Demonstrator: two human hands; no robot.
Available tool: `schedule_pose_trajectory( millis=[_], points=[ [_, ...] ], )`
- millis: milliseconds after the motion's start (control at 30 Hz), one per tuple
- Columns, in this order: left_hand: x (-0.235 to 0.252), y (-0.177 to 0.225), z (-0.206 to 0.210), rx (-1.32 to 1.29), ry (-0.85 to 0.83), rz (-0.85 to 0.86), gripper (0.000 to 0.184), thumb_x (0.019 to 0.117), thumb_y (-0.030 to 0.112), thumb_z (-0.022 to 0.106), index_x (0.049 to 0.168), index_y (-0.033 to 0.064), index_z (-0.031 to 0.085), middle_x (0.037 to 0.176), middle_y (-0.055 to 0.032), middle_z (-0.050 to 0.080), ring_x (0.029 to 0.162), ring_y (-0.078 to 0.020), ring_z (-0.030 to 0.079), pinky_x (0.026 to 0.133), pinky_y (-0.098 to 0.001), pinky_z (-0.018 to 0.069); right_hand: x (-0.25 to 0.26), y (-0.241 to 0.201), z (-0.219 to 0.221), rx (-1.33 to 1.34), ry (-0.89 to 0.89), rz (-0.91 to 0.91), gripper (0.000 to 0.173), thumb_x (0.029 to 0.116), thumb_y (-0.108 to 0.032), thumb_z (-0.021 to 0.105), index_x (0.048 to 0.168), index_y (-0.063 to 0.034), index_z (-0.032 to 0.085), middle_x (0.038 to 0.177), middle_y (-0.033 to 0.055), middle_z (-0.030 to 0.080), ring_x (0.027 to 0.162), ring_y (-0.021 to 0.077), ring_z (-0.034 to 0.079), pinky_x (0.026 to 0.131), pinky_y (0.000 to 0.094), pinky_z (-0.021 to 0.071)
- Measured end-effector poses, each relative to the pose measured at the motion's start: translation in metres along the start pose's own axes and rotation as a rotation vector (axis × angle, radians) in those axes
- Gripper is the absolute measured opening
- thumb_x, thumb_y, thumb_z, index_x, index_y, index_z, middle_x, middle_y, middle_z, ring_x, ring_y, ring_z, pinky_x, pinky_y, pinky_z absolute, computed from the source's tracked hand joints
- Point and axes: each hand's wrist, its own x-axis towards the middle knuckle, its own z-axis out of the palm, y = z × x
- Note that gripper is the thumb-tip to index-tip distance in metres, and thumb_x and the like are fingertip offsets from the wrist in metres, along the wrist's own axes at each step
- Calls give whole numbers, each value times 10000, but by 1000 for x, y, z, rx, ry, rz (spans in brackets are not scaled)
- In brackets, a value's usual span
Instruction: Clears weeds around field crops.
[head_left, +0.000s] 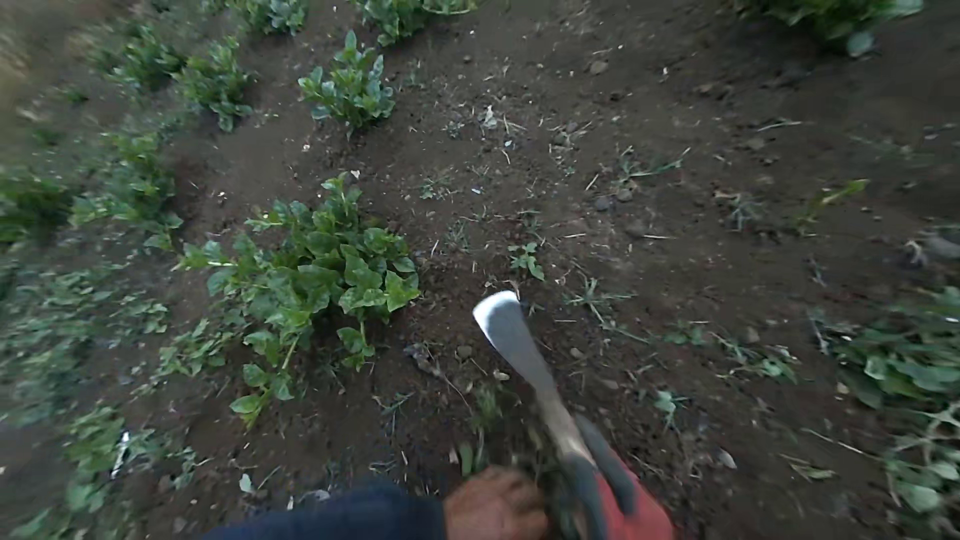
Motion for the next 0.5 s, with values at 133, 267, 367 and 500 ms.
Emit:
schedule_pose_trajectory(
  millis=[133, 267, 367, 500],
  points=[
    [-33, -1, 3, -17, 130, -207, 520, 653, 45, 912, 1128, 40, 701, 1179, -209, 694, 1153, -399, 657, 969, -552, 555, 139, -57, 108, 63, -44, 81, 438, 1096, -278, 448, 1512, -153, 505, 1018, 189, 697, 719, 283, 667, 660, 483, 576],
    [-36, -55, -47, 132, 395, -636, 755, 686, 15, 842, 1400, 80, 605, 1532, -195, 503, 1289, -400, 600, 970, -543, 568, 151, -102, 124, 309, 8, 170, 421, 1120, -318, 405, 1490, -129, 471, 887, 134, 665, 587, 203, 632, 491, 354, 538],
    [-34, -100, -97, 163, 311, -884, 935, 797, 115, 779, 1618, 200, 338, 1718, -162, 165, 1402, -447, 470, 1002, -575, 527, 104, -82, 90, 161, 101, 46, 470, 1104, -333, 440, 1553, -192, 440, 902, 141, 684, 574, 221, 634, 492, 397, 555],
    [-22, -127, -101, 45, 309, -873, 801, 890, 248, 699, 1610, 289, 351, 1719, -146, 175, 1560, -490, 121, 1173, -706, 274, 103, -63, 92, -115, 121, -3, 465, 1096, -278, 461, 1543, -151, 460, 1026, 177, 695, 687, 259, 671, 610, 455, 583]
  ],
)
